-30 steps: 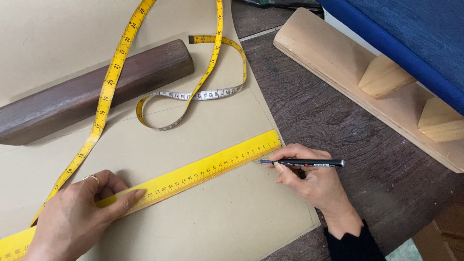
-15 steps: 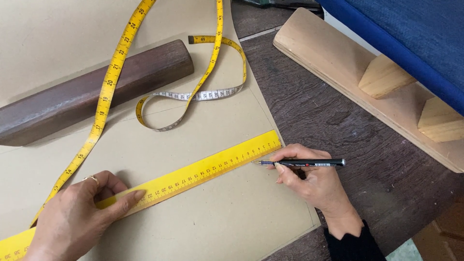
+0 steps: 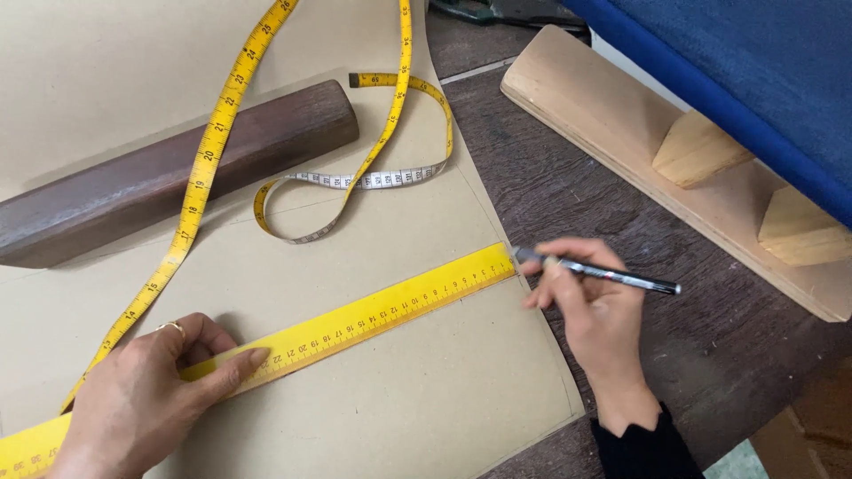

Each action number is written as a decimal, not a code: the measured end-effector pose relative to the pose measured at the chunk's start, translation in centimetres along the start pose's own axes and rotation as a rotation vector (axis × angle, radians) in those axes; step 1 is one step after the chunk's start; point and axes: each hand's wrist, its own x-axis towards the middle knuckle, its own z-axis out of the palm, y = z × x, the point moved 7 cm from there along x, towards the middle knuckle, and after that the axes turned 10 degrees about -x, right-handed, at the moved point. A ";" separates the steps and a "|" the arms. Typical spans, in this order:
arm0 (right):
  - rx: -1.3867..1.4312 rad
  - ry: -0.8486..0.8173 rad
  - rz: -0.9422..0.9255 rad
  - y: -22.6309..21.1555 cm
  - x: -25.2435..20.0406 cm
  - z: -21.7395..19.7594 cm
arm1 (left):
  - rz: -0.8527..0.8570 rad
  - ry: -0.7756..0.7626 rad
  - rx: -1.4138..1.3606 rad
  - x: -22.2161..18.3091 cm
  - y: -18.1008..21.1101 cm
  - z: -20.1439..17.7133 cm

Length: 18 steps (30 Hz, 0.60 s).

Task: The person is measuring an orange garment sleeve and marking dimensions on pattern paper using a ruler, measuring tape, and a pen.

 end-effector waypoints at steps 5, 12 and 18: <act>-0.067 0.222 -0.031 -1.2 0.5 -0.8 | 0.047 0.058 -0.052 -0.3 0.6 -0.6; -0.240 0.084 -0.061 -2.4 0.5 -0.1 | 0.127 0.158 -0.145 -0.8 0.3 -0.9; -0.216 0.128 -0.158 -3.6 -0.3 0.3 | 0.342 0.206 -0.299 -2.5 0.3 -1.8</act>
